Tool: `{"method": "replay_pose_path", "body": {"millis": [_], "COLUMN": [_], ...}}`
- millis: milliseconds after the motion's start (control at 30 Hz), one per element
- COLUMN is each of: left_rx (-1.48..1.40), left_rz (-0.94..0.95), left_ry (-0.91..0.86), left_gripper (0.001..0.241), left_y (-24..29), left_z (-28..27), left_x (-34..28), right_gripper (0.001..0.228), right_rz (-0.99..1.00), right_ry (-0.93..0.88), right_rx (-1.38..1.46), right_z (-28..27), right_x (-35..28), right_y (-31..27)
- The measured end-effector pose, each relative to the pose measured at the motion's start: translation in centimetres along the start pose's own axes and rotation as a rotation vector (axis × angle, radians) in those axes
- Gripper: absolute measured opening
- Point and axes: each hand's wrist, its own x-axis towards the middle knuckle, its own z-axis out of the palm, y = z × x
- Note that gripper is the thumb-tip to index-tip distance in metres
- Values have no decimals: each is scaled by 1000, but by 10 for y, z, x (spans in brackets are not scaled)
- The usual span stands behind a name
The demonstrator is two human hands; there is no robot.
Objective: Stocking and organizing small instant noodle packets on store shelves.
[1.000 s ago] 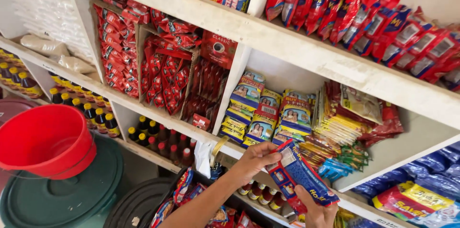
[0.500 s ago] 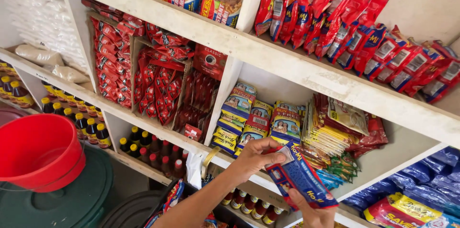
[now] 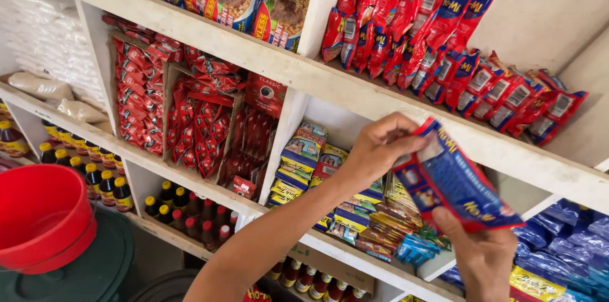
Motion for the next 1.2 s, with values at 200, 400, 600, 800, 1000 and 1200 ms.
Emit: {"method": "replay_pose_path", "body": {"millis": [200, 400, 600, 800, 1000, 1200], "left_rx": [79, 220, 468, 985, 1491, 1718], "left_rz": [260, 399, 390, 716, 367, 95], "left_ry": [-21, 20, 155, 239, 140, -19], "left_gripper": [9, 11, 13, 21, 63, 90], "left_y": [-12, -6, 0, -7, -3, -7], "left_z": [20, 25, 14, 4, 11, 13], "left_x": [60, 113, 151, 173, 179, 181], "right_gripper": [37, 23, 27, 26, 23, 24], "right_rz": [-129, -243, -264, -239, -346, -516], "right_ry": [85, 53, 120, 198, 255, 276], "right_rx": [-57, -107, 74, 260, 91, -368], "right_z": [-11, -22, -5, 19, 5, 22], "right_x": [40, 85, 125, 160, 222, 253], "right_y": [-18, -35, -76, -98, -45, -50]}}
